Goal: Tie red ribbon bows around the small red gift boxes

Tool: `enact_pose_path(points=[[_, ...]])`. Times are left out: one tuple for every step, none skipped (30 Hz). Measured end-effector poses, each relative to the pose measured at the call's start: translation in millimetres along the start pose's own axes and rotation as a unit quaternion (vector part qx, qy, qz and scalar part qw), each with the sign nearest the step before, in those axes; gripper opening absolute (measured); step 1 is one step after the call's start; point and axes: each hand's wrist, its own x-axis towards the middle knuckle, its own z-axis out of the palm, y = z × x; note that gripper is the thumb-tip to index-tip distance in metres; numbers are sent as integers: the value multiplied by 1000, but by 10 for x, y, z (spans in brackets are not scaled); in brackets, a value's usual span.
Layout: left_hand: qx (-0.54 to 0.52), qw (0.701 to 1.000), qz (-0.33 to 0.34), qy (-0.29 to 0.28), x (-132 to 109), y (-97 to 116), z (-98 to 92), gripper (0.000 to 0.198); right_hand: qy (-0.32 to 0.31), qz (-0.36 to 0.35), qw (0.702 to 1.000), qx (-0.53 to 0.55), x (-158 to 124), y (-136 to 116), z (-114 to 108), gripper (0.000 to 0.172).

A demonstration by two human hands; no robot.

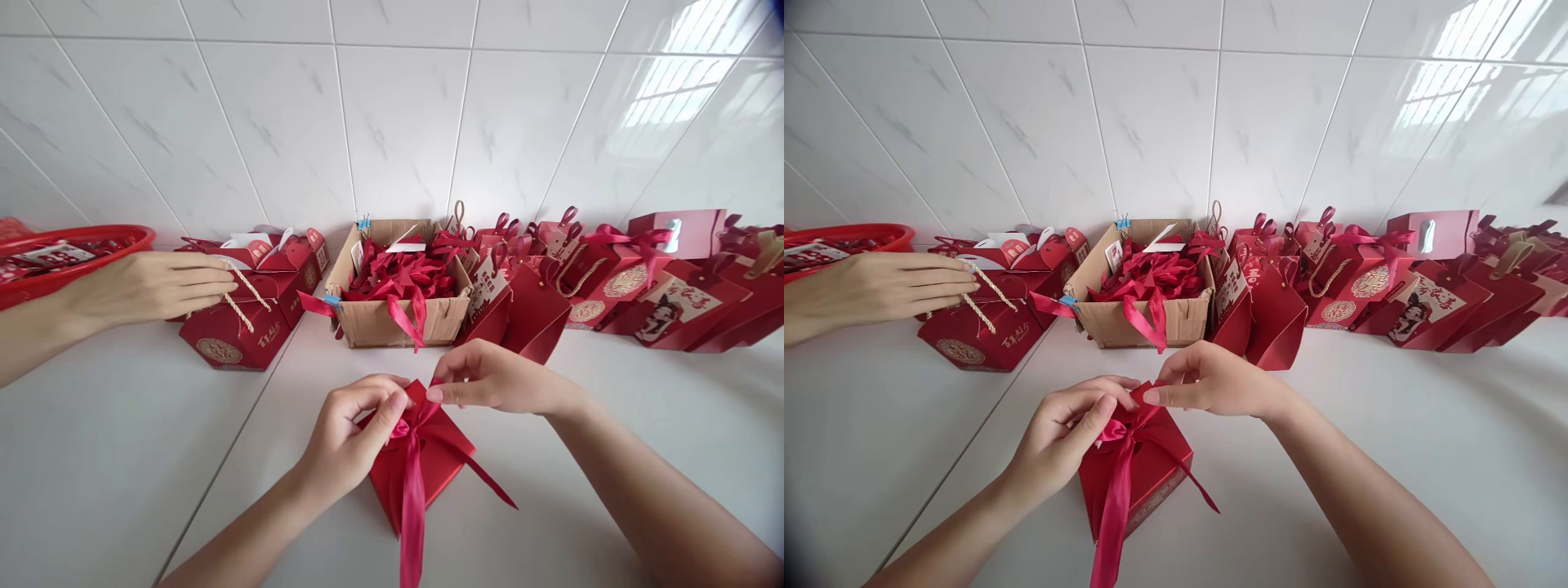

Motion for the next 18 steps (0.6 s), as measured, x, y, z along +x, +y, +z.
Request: enact_pose_path(points=[[-4, 1000, -1, 0, -2, 3, -2, 33, 7, -14, 1000, 9, 5, 5, 4, 31], [-9, 1000, -2, -1, -4, 6, -4, 33, 10, -27, 999, 19, 9, 8, 7, 29], [-12, 1000, -4, -1, -6, 11, -6, 34, 11, -37, 999, 30, 11, 8, 11, 28], [-15, 1000, -6, -2, -6, 18, -8, 34, 11, -44, 998, 41, 11, 5, 16, 27], [-17, 1000, -8, -3, -6, 25, -10, 34, 12, -49, 997, 52, 9, -2, 23, 26], [-19, 1000, -8, -7, -5, 33, -12, 35, 13, -51, 997, 61, 5, -10, 33, 26], [-21, 1000, -7, -11, -4, 41, -12, 35, 13, -49, 997, 66, 0, -20, 45, 25], [-22, 1000, -5, -15, -3, 49, -11, 34, 13, -47, 997, 62, -6, -29, 60, 24], [-23, 1000, -3, -19, -3, 55, -8, 34, 12, -43, 998, 49, -11, -36, 76, 22], [-22, 1000, -1, -20, -4, 61, -3, 33, 12, -41, 999, 27, -14, -41, 93, 21], [-19, 1000, -1, -19, -6, 65, 2, 34, 14, -42, 999, -1, -15, -43, 111, 20], [-15, 1000, -4, -16, -9, 67, 9, 35, 20, -45, 998, -30, -14, -41, 127, 20], [-12, 1000, -7, -13, -12, 68, 16, 37, 29, -50, 997, -56, -11, -37, 142, 22], [-10, 1000, -9, -11, -15, 68, 23, 40, 37, -54, 995, -75, -6, -30, 154, 24], [-7, 1000, -10, -11, -18, 67, 29, 42, 45, -57, 994, -86, 0, -23, 162, 24], [-4, 1000, -11, -13, -20, 66, 34, 44, 51, -56, 993, -92, 6, -15, 168, 24], [-1, 1000, -11, -14, -21, 63, 37, 46, 54, -52, 993, -94, 10, -9, 172, 23], [3, 1000, -9, -16, -21, 60, 39, 47, 57, -48, 993, -95, 13, -5, 174, 22]])
